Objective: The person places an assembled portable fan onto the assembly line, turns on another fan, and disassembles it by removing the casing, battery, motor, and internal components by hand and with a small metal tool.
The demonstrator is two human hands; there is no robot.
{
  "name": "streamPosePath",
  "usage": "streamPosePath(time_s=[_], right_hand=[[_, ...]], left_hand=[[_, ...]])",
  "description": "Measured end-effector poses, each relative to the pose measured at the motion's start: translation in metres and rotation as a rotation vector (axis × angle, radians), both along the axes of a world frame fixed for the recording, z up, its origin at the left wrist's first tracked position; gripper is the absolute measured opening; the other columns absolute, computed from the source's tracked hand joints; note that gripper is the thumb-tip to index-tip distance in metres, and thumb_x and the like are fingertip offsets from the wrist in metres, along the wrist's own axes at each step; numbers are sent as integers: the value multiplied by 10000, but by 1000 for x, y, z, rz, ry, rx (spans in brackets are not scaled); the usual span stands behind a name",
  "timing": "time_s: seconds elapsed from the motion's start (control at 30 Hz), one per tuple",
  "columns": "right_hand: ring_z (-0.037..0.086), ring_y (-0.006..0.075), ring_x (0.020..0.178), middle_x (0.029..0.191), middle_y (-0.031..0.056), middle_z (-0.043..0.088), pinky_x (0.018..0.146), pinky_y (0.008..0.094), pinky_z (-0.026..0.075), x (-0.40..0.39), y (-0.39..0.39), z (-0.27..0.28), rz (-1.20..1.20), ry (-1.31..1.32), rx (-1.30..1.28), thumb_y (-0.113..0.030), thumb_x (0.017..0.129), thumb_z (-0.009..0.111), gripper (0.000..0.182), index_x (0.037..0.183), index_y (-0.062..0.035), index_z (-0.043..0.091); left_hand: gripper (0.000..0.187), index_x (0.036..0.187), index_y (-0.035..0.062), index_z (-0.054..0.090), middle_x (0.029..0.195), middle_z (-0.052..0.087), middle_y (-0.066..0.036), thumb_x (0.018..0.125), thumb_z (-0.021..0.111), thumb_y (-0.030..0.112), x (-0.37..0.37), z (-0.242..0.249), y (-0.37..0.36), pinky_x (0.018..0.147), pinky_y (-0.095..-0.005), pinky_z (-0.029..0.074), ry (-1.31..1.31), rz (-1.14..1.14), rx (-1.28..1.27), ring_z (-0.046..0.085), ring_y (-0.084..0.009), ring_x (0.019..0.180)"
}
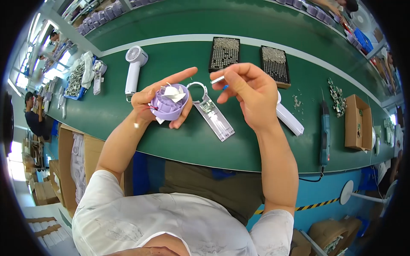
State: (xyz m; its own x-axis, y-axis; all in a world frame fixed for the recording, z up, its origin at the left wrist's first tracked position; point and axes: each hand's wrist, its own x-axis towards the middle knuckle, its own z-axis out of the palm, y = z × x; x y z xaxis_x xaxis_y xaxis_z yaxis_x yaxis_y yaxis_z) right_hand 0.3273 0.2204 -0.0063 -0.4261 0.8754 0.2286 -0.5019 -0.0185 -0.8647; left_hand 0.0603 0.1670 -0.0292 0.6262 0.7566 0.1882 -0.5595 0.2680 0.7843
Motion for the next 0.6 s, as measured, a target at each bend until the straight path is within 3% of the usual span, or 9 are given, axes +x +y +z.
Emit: streamPosePath(time_s=[0.07,0.1,0.17,0.27,0.37,0.4,0.6], right_hand=[[732,204,839,1039,201,747,629,285,601,3,2,-3,29,-8,19,-82,1026,641,146,1094,45,668],[731,200,822,1023,196,748,619,283,598,3,2,-3,22,-9,11,-80,1025,641,147,1096,45,671],[722,183,783,987,176,748,600,278,591,2,3,-4,5,-6,25,-75,1018,652,156,1111,47,679],[684,127,733,944,124,743,562,253,560,4,8,-6,-43,-54,16,-78,996,688,172,1123,37,701],[666,109,711,932,104,740,549,243,544,4,9,-7,-81,-80,3,-77,991,693,173,1124,33,709],[666,109,711,932,104,740,549,243,544,4,9,-6,-76,-82,10,-77,991,693,173,1124,33,709],[644,96,702,910,87,731,538,239,527,5,12,-7,-101,-104,10,-88,991,697,195,1144,32,712]], left_hand=[[1047,1652,6,100,1131,638,-336,912,675,471,-5,0,5,658,-393,595,9,29,78,723,-388,865],[1039,1657,20,100,1176,628,-336,906,695,420,-7,-1,9,745,-430,599,-52,2,78,717,-399,925],[1192,1655,10,58,1133,632,-324,813,803,408,-11,0,10,766,-444,601,8,132,60,712,-393,915],[1164,1660,30,100,1186,630,-291,796,820,332,-22,-4,18,905,-481,569,58,219,141,700,-390,1016],[1067,1598,-31,301,1257,642,-255,743,863,272,-33,-13,24,992,-481,546,157,305,154,690,-384,1109],[945,1524,-63,416,1266,672,-226,729,874,162,-36,-13,26,1078,-476,518,123,300,125,691,-355,1159],[838,1429,-42,515,1273,677,-205,668,867,-38,-41,-17,34,1076,-464,527,208,399,210,685,-343,1184]])
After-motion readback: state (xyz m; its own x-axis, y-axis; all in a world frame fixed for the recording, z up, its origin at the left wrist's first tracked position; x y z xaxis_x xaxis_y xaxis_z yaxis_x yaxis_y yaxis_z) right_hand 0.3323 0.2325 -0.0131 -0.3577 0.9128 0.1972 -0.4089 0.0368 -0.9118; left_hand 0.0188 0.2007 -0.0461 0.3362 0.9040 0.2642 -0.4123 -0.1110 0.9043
